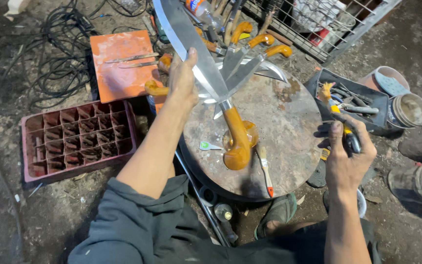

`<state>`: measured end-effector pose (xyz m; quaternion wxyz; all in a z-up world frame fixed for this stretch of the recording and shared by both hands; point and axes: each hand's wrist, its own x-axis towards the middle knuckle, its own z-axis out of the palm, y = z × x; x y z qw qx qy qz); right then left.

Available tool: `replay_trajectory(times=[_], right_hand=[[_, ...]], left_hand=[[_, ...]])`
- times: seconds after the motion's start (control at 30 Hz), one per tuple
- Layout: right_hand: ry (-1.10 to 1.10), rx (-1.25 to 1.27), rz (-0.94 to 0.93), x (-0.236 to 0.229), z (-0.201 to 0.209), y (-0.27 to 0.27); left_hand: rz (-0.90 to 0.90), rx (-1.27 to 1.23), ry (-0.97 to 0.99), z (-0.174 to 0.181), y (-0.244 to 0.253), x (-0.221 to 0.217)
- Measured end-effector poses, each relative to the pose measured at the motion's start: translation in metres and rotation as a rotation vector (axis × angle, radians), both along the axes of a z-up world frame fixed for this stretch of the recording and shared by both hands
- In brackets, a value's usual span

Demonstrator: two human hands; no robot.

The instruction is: The person applies an amber-colored finish to the wooden handles of several curved blades using a paintbrush. They rotate the handles to ensure even coverage and occasionally dip the brush into a small container of finish.

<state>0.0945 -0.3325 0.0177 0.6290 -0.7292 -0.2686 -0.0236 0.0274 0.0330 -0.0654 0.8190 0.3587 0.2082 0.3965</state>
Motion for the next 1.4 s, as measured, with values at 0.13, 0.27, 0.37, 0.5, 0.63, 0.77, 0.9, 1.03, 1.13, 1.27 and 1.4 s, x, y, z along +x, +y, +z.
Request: replay_trajectory(times=[0.13, 0.27, 0.37, 0.5, 0.63, 0.77, 0.9, 1.03, 1.13, 1.27, 1.4], right_hand=[[-0.037, 0.058, -0.065, 0.023, -0.017, -0.01], [-0.035, 0.244, -0.137, 0.055, -0.024, -0.025], [0.079, 0.389, -0.218, 0.074, -0.021, -0.041], [0.098, 0.48, -0.243, 0.084, -0.013, -0.053], [-0.213, 0.246, -0.302, 0.076, -0.016, -0.04], [-0.466, -0.063, -0.316, 0.066, -0.013, -0.022], [-0.336, -0.348, -0.282, 0.057, -0.018, 0.002], [-0.171, -0.451, -0.269, 0.061, -0.029, 0.012], [-0.155, -0.207, -0.211, 0.066, -0.035, 0.007], [0.01, 0.001, -0.242, 0.075, -0.044, 0.006], [0.069, -0.009, -0.409, 0.074, -0.057, 0.021]], left_hand=[[0.073, 0.347, 0.029, 0.021, -0.008, -0.004], [0.056, 0.529, 0.061, 0.043, -0.002, -0.007], [-0.013, 0.666, -0.011, 0.05, -0.004, 0.01], [0.001, 1.203, 0.183, 0.059, -0.016, 0.042], [-0.394, 1.323, 0.535, 0.058, -0.053, 0.071], [-0.586, 1.792, 0.521, 0.057, -0.091, 0.11], [-0.792, 2.136, 0.525, 0.064, -0.111, 0.139], [-0.847, 2.247, 0.381, 0.088, -0.135, 0.159], [-0.747, 2.269, 0.274, 0.112, -0.149, 0.165], [-0.024, 1.961, 0.038, 0.11, -0.165, 0.146], [0.202, 1.075, 0.337, 0.072, -0.19, 0.131]])
